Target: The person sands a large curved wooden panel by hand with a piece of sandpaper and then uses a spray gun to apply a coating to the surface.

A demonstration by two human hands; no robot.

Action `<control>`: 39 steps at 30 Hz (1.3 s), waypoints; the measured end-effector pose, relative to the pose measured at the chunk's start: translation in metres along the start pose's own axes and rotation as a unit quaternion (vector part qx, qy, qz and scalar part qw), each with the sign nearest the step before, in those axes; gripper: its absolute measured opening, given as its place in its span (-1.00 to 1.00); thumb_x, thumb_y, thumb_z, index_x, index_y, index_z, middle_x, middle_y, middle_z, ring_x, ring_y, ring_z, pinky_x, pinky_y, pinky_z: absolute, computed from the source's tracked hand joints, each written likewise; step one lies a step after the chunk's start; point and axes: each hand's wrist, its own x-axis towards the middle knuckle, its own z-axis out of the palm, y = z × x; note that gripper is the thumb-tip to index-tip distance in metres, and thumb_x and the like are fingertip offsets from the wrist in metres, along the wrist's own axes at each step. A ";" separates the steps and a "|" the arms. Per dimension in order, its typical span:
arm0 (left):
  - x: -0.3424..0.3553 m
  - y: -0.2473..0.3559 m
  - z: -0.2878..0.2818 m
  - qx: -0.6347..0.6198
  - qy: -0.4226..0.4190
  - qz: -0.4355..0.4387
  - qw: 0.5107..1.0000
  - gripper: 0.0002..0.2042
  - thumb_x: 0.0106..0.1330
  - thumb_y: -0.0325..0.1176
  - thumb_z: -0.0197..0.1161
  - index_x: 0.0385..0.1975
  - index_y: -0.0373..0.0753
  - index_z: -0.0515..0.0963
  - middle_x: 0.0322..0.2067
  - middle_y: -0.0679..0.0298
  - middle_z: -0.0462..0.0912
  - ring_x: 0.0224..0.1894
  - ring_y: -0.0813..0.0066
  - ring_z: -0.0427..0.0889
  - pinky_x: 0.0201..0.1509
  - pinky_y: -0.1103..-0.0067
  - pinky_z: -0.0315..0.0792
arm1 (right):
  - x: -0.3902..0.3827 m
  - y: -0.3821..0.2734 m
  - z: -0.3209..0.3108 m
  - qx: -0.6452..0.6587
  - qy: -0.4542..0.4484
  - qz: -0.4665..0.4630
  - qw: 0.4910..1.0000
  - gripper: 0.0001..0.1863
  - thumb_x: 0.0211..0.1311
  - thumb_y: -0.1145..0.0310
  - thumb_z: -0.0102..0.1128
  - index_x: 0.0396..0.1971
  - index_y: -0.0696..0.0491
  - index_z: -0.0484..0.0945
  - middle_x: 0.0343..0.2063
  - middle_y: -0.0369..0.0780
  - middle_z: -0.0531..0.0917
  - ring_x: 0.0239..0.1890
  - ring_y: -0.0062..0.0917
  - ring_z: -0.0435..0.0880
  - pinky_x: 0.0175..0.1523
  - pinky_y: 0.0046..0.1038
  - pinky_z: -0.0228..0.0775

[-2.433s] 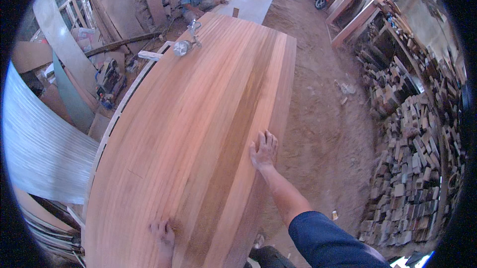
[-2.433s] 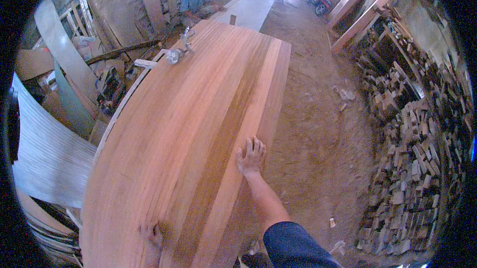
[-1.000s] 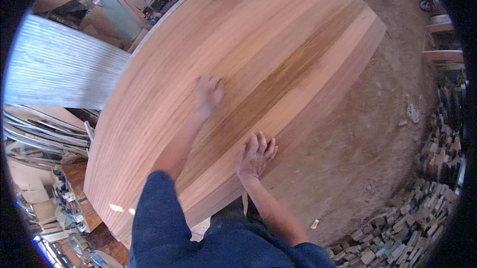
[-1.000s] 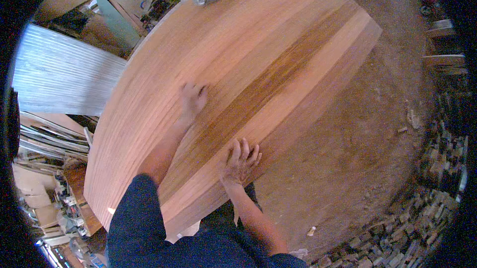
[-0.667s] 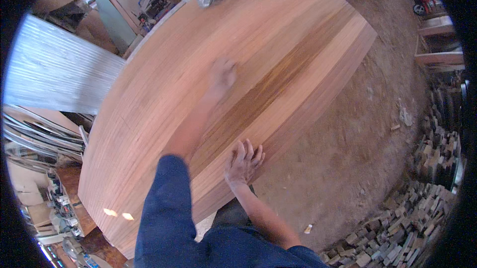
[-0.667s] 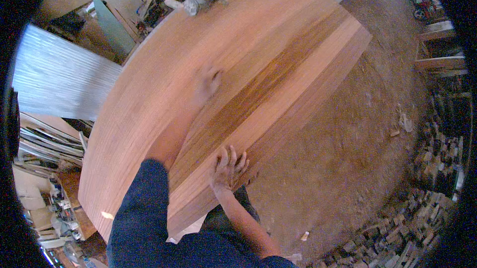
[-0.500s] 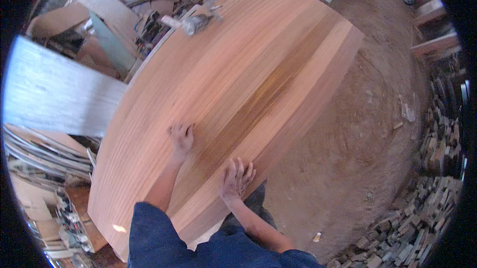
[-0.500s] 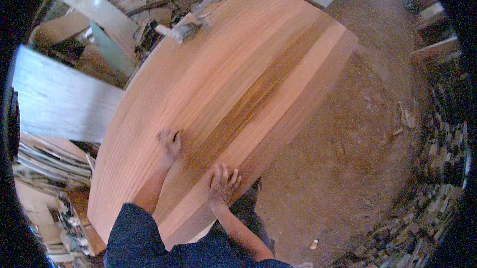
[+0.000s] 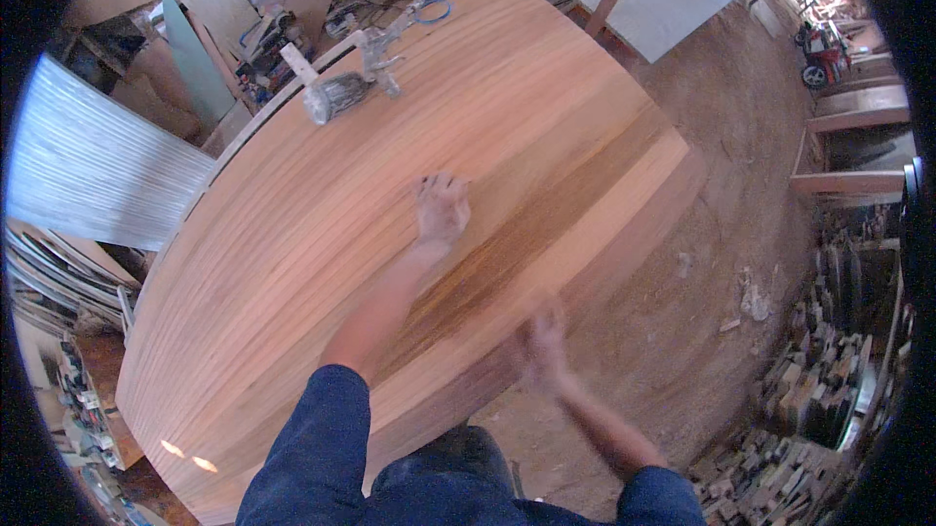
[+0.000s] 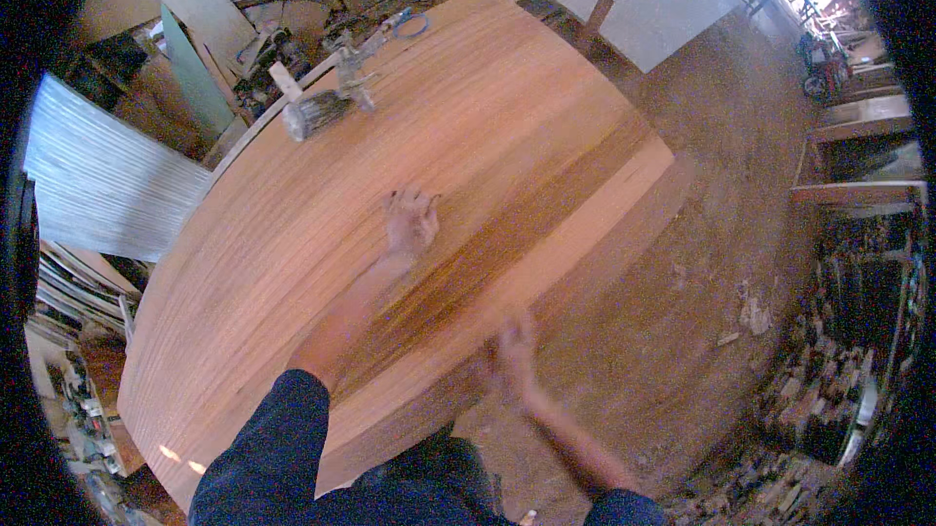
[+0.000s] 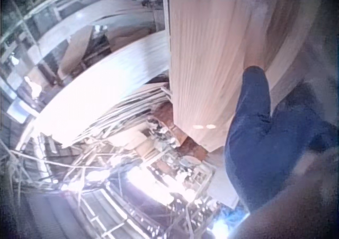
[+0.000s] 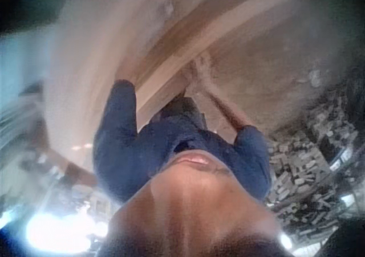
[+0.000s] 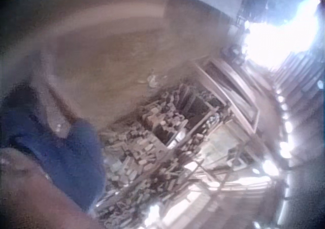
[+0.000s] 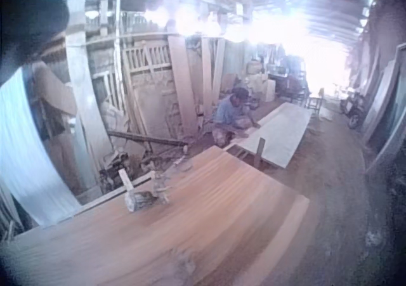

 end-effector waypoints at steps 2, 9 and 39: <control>0.042 0.022 0.040 0.011 0.015 0.031 0.999 -0.89 0.12 -0.41 0.25 -0.36 -0.10 0.63 -0.36 0.23 0.63 -0.16 0.22 0.60 0.14 0.26 0.29 | 0.091 0.092 -0.062 -0.123 0.118 0.007 0.985 -0.37 0.28 0.25 0.21 0.26 0.21 0.25 0.23 0.17 0.30 0.32 0.09 0.22 0.41 0.01 0.03; 0.183 0.121 0.165 -0.038 -0.001 0.059 0.998 -0.96 0.08 -0.43 0.22 -0.48 -0.14 0.58 -0.38 0.20 0.62 -0.17 0.24 0.60 0.09 0.26 0.29 | 0.254 0.259 -0.192 -0.266 0.278 0.117 0.916 -0.46 0.40 0.18 0.09 0.25 0.16 0.30 0.25 0.09 0.36 0.33 0.00 0.28 0.41 -0.12 0.10; 0.264 0.197 0.280 -0.448 -0.009 -0.170 0.877 -0.79 0.04 -0.52 0.22 -0.32 -0.08 0.64 -0.37 0.22 0.56 -0.18 0.21 0.58 0.05 0.28 0.35 | 0.253 0.262 -0.206 -0.208 0.144 0.228 0.940 -0.36 0.41 0.09 0.01 0.39 0.05 0.19 0.38 0.05 0.16 0.44 0.00 0.02 0.49 0.07 -0.24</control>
